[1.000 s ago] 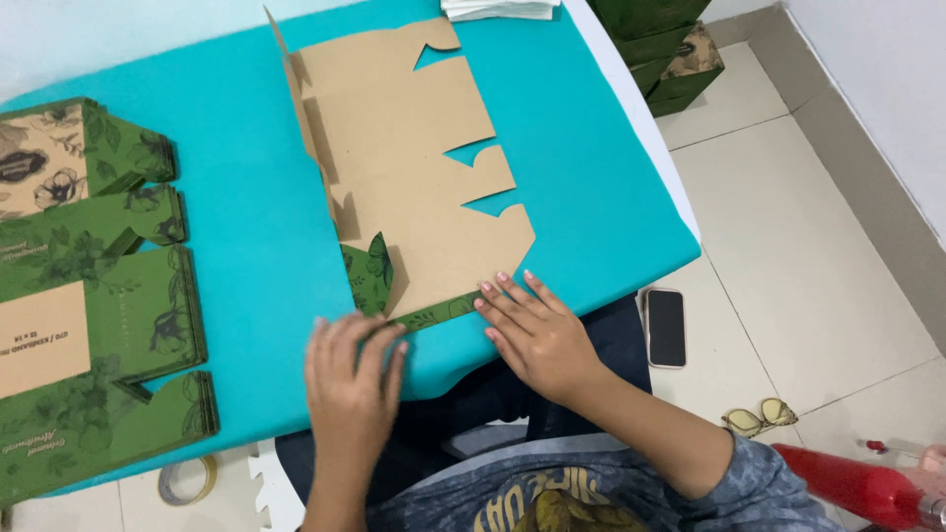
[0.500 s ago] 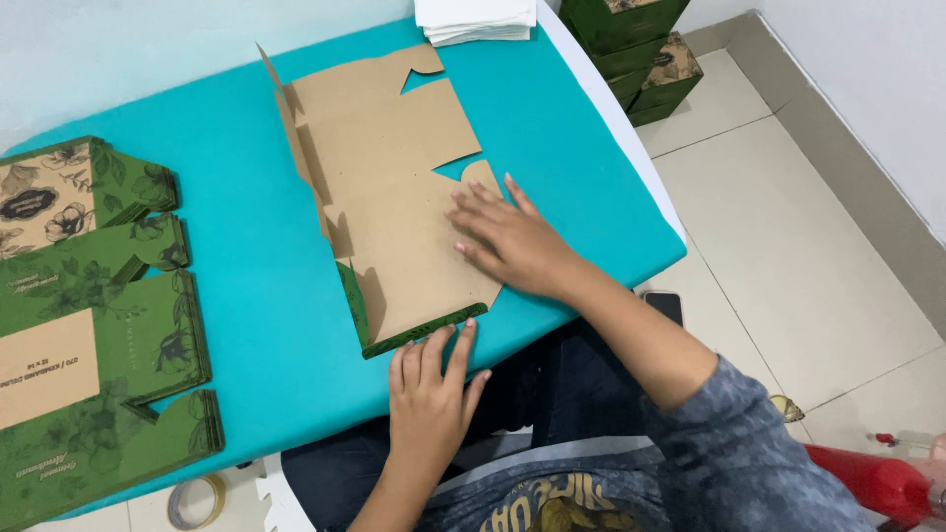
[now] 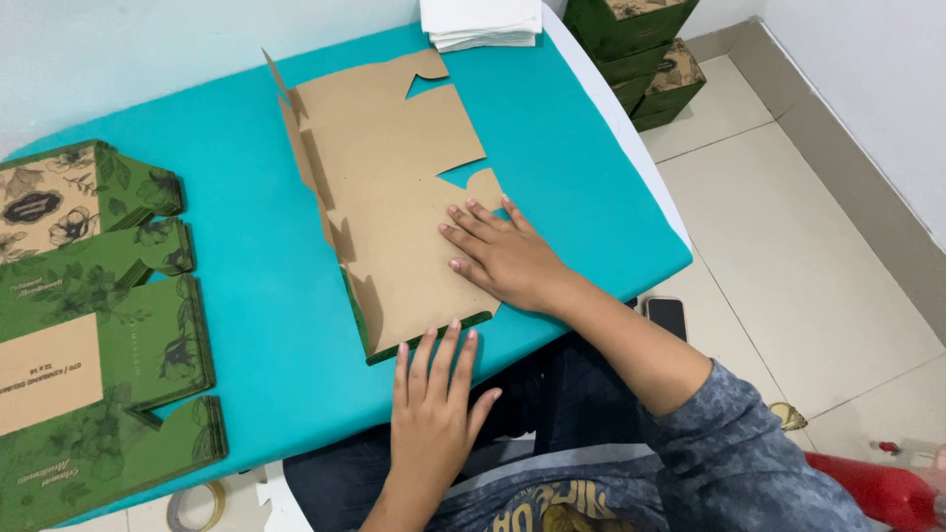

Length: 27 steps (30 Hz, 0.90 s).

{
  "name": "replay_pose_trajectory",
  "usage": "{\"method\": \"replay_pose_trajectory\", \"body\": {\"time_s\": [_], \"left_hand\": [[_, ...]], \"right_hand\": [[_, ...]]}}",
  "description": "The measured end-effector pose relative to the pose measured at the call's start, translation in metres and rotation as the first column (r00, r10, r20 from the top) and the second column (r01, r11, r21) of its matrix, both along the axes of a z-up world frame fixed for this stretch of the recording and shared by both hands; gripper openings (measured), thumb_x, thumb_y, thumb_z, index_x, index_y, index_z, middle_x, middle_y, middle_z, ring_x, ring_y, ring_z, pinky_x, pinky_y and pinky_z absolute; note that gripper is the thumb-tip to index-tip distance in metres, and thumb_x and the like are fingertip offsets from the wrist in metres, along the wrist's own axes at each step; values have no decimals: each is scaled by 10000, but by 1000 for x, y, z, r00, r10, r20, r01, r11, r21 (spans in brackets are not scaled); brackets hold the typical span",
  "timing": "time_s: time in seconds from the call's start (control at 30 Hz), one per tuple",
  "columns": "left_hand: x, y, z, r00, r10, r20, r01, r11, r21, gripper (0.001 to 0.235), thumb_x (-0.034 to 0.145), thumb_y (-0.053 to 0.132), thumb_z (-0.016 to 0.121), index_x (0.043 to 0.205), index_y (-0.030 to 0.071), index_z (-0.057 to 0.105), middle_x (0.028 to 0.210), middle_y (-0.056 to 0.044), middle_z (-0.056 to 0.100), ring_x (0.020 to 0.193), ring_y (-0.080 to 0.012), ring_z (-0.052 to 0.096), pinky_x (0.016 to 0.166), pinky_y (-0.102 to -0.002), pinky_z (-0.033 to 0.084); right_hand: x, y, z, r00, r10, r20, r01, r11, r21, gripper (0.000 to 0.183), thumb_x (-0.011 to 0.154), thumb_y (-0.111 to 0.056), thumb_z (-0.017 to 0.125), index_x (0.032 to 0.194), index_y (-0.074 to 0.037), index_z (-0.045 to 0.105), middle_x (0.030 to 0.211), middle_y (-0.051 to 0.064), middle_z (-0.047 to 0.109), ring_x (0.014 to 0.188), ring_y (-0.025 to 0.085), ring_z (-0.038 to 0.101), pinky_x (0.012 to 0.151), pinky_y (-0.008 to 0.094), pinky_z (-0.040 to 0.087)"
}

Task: The person assembles a flat-packed cardboard box by folding the sides and tucking in the tabs. They then place a white tissue paper inside the box and close the lid.

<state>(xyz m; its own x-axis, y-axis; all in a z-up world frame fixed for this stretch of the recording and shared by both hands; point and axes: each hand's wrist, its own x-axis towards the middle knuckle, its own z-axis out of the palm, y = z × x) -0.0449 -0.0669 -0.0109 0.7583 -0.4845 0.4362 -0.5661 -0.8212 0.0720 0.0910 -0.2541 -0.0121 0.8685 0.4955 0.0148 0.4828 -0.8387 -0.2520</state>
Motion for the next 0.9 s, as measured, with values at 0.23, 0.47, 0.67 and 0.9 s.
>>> {"method": "replay_pose_trajectory", "body": {"time_s": [0.23, 0.47, 0.67, 0.9], "left_hand": [[9, 1, -12, 997, 31, -72, -29, 999, 29, 763, 890, 616, 442, 1447, 103, 347, 1505, -79, 332, 1405, -267, 277, 1144, -460, 240], [-12, 48, -11, 997, 29, -74, -29, 1000, 3, 661, 864, 581, 483, 1387, 179, 437, 1469, 0, 408, 1386, -231, 338, 1115, -442, 271], [0, 87, -14, 985, 162, -62, -158, 985, 73, 704, 841, 632, 412, 1397, 202, 428, 1503, -31, 377, 1418, -272, 305, 1132, -444, 253], [50, 108, -18, 959, 284, 21, -284, 946, 155, 541, 931, 454, 391, 1414, 219, 452, 1464, 5, 451, 1376, -264, 385, 1133, -480, 256]], "right_hand": [[19, 11, 3, 987, 31, 156, -50, 991, 122, 416, 1000, -343, 365, 1275, -71, 517, 1288, 132, 484, 1377, 373, 265, 1145, 571, 81], [-23, 19, -17, 933, 14, 359, -4, 1000, -30, 549, 947, -482, 436, 1365, -129, 482, 1419, 113, 454, 1334, 294, 387, 1138, 526, 156], [-67, 23, 0, 854, 24, 521, 87, 978, -187, 579, 929, -518, 460, 1295, -79, 557, 1258, 100, 594, 1198, 287, 519, 1131, 514, 242], [-55, 15, -34, 946, 37, 322, -7, 995, -95, 640, 946, -490, 431, 1409, -49, 403, 1462, 139, 400, 1357, 318, 358, 1103, 436, 288]]}}
